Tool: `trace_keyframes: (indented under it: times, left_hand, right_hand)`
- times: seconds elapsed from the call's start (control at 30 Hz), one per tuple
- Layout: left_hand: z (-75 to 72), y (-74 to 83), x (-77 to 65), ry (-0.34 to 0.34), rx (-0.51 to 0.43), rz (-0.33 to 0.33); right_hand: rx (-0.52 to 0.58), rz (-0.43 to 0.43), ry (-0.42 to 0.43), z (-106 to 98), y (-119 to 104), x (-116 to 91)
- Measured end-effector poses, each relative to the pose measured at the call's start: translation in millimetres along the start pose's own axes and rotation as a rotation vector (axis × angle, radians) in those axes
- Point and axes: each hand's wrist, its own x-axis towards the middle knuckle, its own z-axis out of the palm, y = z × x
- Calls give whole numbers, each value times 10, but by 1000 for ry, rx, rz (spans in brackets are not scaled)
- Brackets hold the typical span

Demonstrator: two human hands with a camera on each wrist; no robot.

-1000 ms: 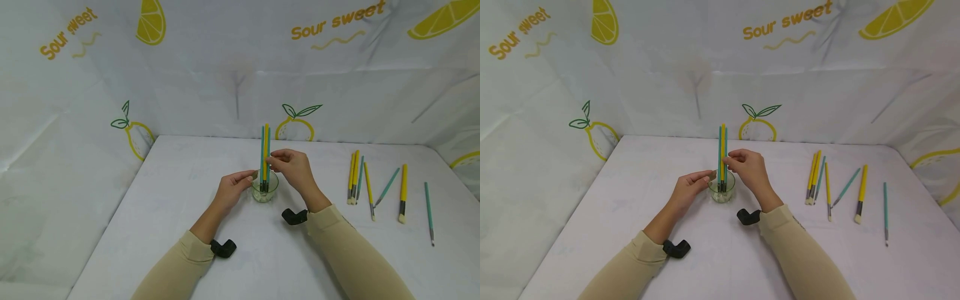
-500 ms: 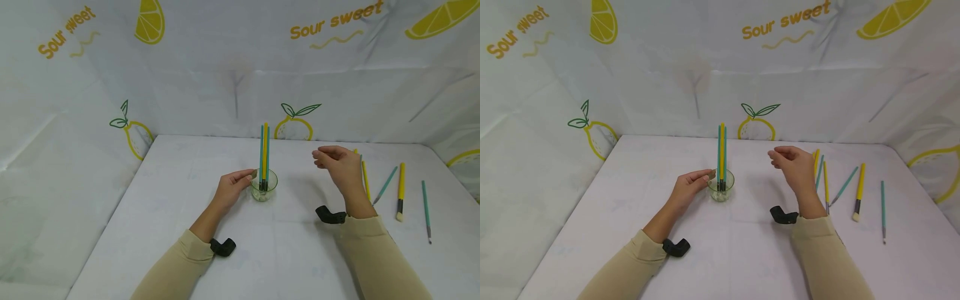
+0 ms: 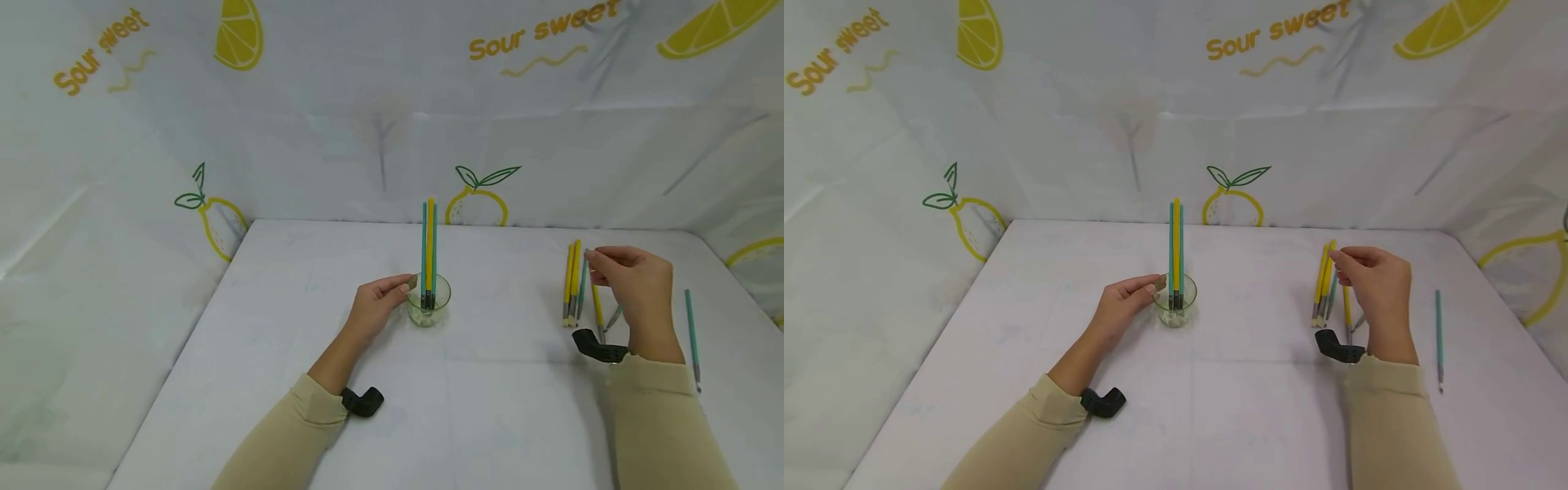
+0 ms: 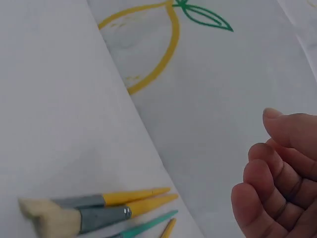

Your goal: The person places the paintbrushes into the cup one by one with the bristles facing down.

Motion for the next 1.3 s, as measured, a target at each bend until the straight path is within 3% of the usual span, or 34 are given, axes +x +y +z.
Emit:
trace_keyframes:
  times: [0.23,0.47,0.73,1.3]
  left_hand:
    - [3,8,-4,4,-9,-11]
    - [8,43,-12,13,-21,-27]
    - [15,46,-16,12,-18,-45]
    - [18,37,-15,12,-13,-40]
  right_hand:
    - [-234,108,-99,-151,246,125]
    - [-441,132,-234,-202,359,170]
    - [-494,89,-297,-173,413,177]
    - [-532,100,-217,-37,397,176]
